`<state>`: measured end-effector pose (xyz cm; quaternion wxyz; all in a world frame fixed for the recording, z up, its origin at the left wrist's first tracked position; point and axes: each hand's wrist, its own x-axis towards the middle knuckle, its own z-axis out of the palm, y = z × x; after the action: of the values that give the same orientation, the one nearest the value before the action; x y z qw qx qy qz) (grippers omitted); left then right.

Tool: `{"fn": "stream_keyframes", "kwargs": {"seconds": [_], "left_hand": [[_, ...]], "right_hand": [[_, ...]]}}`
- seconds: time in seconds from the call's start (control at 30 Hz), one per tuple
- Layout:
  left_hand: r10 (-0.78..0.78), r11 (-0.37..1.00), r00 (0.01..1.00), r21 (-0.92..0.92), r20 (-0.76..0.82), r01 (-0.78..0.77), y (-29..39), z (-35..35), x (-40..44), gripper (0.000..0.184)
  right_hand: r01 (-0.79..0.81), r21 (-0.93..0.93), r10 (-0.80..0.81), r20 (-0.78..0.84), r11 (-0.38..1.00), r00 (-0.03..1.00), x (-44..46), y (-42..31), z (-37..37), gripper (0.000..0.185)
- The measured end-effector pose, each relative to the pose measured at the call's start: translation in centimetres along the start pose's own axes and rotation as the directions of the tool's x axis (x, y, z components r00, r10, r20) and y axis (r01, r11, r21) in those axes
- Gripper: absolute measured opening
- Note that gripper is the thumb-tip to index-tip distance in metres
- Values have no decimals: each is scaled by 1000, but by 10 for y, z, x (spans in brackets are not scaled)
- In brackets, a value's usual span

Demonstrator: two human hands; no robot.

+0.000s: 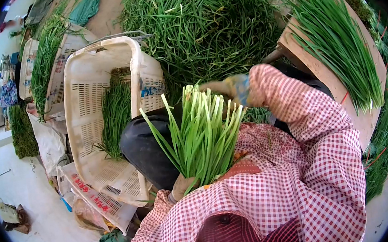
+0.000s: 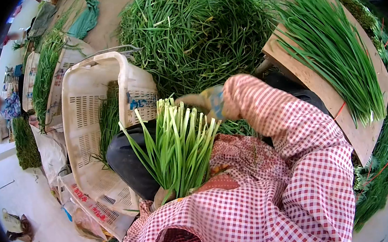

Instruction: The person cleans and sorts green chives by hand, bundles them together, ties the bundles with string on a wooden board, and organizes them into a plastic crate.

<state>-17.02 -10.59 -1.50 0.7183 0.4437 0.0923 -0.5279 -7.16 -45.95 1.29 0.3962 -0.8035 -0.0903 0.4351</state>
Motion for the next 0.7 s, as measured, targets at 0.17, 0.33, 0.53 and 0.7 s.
{"fn": "stream_keyframes", "kwargs": {"seconds": [0.17,0.33,0.53,0.7], "left_hand": [[16,999,1000,44,3,-16,0,0,-2,59],[69,997,998,26,-8,-68,-5,-2,0,57],[62,993,993,-102,99,-51,6,14,2,47],[136,991,990,-26,23,-135,11,31,3,48]], "right_hand": [[-265,264,292,-70,927,954,19,-21,-5,36],[-379,-278,53,-742,883,668,42,107,-21,34],[372,616,-296,-227,694,928,-6,7,-22,59],[590,-9,-486,-578,807,655,35,15,-6,14]]}}
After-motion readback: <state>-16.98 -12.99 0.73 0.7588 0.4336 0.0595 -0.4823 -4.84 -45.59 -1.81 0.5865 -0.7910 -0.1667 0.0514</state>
